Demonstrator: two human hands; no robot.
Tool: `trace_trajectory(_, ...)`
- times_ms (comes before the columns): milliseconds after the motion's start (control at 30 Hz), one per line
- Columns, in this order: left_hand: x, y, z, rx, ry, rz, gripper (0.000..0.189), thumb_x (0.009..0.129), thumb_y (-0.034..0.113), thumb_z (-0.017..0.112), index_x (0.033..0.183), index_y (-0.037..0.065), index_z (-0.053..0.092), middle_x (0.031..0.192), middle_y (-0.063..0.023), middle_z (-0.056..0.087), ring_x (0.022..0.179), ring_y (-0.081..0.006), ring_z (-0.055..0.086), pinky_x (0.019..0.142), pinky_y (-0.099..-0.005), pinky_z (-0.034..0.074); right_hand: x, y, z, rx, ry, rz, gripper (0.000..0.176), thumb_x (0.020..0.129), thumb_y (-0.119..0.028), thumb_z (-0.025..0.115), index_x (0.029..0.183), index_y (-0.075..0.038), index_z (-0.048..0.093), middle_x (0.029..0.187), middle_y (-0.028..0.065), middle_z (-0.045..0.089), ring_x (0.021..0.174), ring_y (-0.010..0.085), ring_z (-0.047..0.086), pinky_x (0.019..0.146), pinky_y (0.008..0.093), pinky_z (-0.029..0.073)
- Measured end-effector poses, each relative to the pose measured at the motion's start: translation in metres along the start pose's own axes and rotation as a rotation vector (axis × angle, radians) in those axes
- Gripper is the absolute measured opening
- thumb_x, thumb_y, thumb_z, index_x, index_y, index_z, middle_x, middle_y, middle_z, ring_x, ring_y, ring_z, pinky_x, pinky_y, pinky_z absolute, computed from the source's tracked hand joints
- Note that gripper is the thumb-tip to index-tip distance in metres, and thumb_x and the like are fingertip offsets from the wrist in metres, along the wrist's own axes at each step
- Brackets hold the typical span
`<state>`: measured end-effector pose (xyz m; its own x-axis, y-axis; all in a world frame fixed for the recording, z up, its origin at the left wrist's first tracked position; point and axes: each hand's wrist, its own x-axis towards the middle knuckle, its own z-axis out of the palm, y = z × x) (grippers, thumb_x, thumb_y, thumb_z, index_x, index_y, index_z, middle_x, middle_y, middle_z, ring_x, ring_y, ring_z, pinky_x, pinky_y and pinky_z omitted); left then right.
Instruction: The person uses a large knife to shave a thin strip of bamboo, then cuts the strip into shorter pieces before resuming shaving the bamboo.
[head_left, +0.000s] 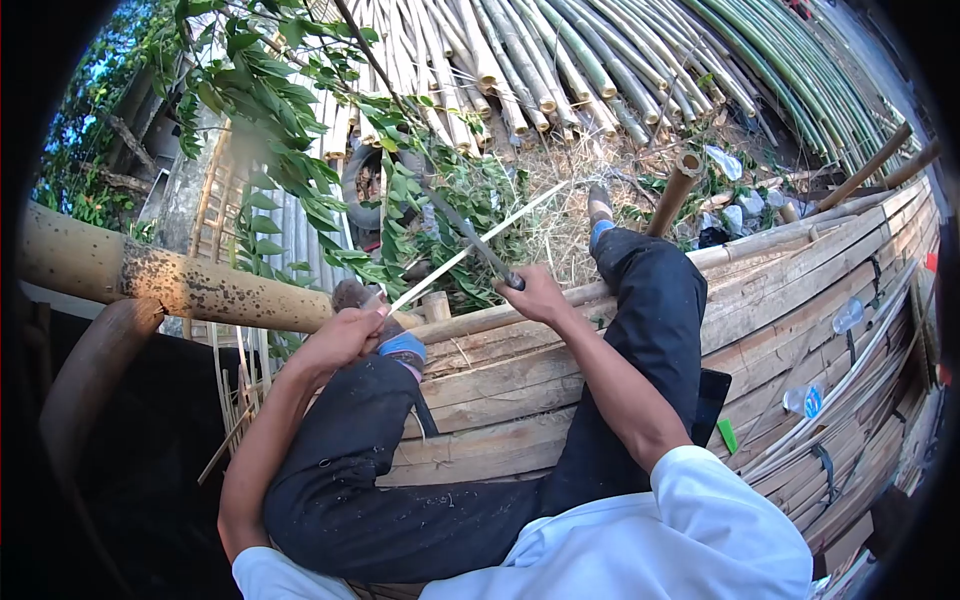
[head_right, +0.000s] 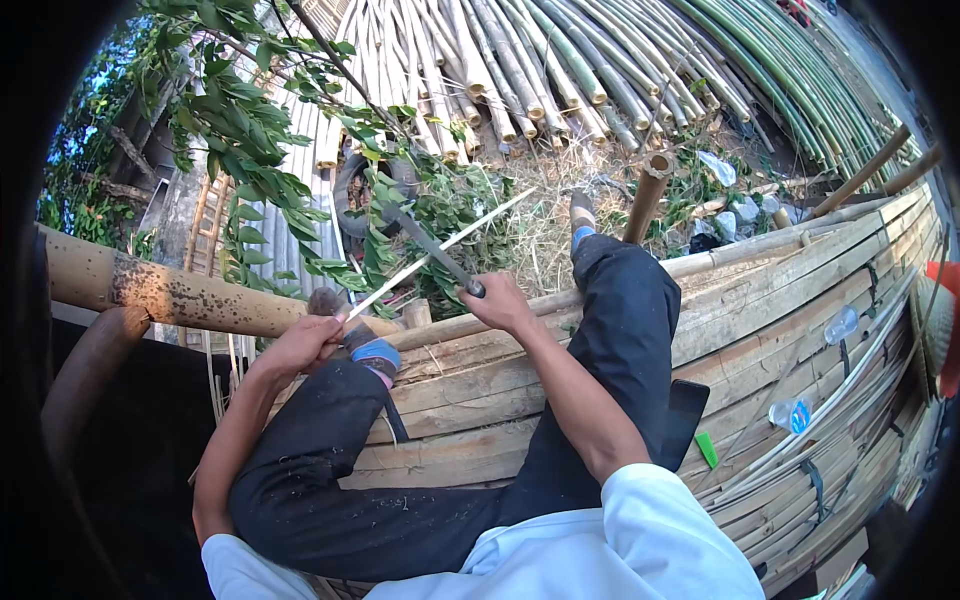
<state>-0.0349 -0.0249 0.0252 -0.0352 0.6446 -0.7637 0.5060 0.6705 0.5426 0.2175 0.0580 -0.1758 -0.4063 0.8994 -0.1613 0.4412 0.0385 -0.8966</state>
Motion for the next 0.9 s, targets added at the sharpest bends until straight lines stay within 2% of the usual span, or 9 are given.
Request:
trace_trajectory(100, 0.001, -0.002, 0.002, -0.021, -0.018, -0.065, 0.043, 0.100, 0.040, 0.040, 0.064, 0.017, 0.034, 0.050, 0.0080, 0.026, 0.040, -0.0050, 0.018, 0.039, -0.0251, 0.013, 0.004, 0.008, 0.004, -0.078, 0.035, 0.000, 0.043, 0.080, -0.042, 0.060, 0.068, 0.000, 0.060, 0.059, 0.0185, 0.057, 0.059, 0.0350, 0.057, 0.061, 0.0430, 0.044)
trace_trajectory(167, -0.003, -0.003, 0.000, -0.042, 0.003, -0.100, 0.044, 0.100, 0.039, 0.040, 0.063, 0.017, 0.034, 0.050, 0.0079, 0.026, 0.040, -0.0051, 0.017, 0.038, -0.0251, 0.012, 0.024, 0.051, 0.011, 0.147, 0.172, 0.282, 0.042, 0.081, -0.041, 0.059, 0.068, 0.000, 0.060, 0.059, 0.0184, 0.057, 0.059, 0.0358, 0.057, 0.062, 0.0438, 0.044)
trace_trajectory(267, -0.003, -0.003, 0.001, -0.051, -0.068, -0.100, 0.044, 0.100, 0.040, 0.040, 0.063, 0.017, 0.033, 0.050, 0.0077, 0.026, 0.040, -0.0047, 0.017, 0.038, -0.0245, 0.012, 0.009, 0.029, -0.002, 0.076, 0.159, 0.210, 0.042, 0.081, -0.040, 0.059, 0.068, 0.000, 0.059, 0.060, 0.0189, 0.058, 0.061, 0.0369, 0.058, 0.063, 0.0447, 0.045)
trace_trajectory(333, 0.001, -0.006, -0.001, -0.068, -0.117, -0.132, 0.045, 0.100, 0.040, 0.040, 0.063, 0.017, 0.033, 0.050, 0.0074, 0.026, 0.040, -0.0046, 0.017, 0.038, -0.0242, 0.011, -0.001, 0.006, 0.004, -0.024, 0.013, -0.044, 0.038, 0.080, -0.036, 0.059, 0.068, 0.000, 0.059, 0.061, 0.0204, 0.057, 0.061, 0.0368, 0.058, 0.064, 0.0452, 0.045)
trace_trajectory(433, 0.001, -0.006, 0.001, -0.098, -0.124, -0.124, 0.045, 0.101, 0.042, 0.036, 0.064, 0.017, 0.034, 0.050, 0.0073, 0.028, 0.040, -0.0051, 0.018, 0.037, -0.0248, 0.013, 0.000, 0.017, 0.005, -0.077, -0.002, -0.041, 0.033, 0.078, -0.033, 0.060, 0.070, -0.001, 0.060, 0.063, 0.0215, 0.059, 0.064, 0.0389, 0.059, 0.064, 0.0458, 0.045)
trace_trajectory(500, -0.001, -0.009, 0.000, -0.087, -0.110, -0.115, 0.044, 0.101, 0.042, 0.036, 0.065, 0.016, 0.035, 0.050, 0.0072, 0.028, 0.040, -0.0050, 0.018, 0.037, -0.0248, 0.012, 0.014, 0.041, 0.008, 0.202, 0.159, 0.329, 0.028, 0.076, -0.031, 0.060, 0.071, -0.003, 0.062, 0.066, 0.0225, 0.060, 0.067, 0.0412, 0.059, 0.065, 0.0461, 0.046)
trace_trajectory(733, 0.002, -0.004, 0.001, -0.074, -0.114, -0.110, 0.044, 0.101, 0.042, 0.036, 0.065, 0.016, 0.034, 0.050, 0.0073, 0.027, 0.040, -0.0052, 0.019, 0.037, -0.0249, 0.013, -0.012, -0.001, 0.009, -0.160, 0.033, -0.070, 0.025, 0.077, -0.029, 0.058, 0.074, -0.006, 0.066, 0.072, 0.0249, 0.062, 0.074, 0.0438, 0.061, 0.070, 0.0497, 0.048)
trace_trajectory(867, 0.000, -0.011, 0.002, -0.011, -0.088, -0.108, 0.045, 0.101, 0.041, 0.036, 0.063, 0.016, 0.033, 0.049, 0.0072, 0.027, 0.040, -0.0052, 0.019, 0.037, -0.0250, 0.013, 0.015, 0.053, 0.009, 0.039, 0.170, 0.365, 0.023, 0.077, -0.029, 0.058, 0.076, -0.007, 0.067, 0.072, 0.0221, 0.064, 0.073, 0.0424, 0.062, 0.069, 0.0491, 0.049)
trace_trajectory(900, 0.000, -0.012, 0.002, -0.018, -0.090, -0.113, 0.046, 0.101, 0.042, 0.036, 0.062, 0.017, 0.032, 0.049, 0.0072, 0.027, 0.040, -0.0053, 0.019, 0.037, -0.0251, 0.013, 0.010, 0.045, 0.004, -0.027, 0.158, 0.336, 0.023, 0.077, -0.029, 0.059, 0.076, -0.008, 0.067, 0.072, 0.0207, 0.064, 0.073, 0.0415, 0.062, 0.069, 0.0490, 0.049)
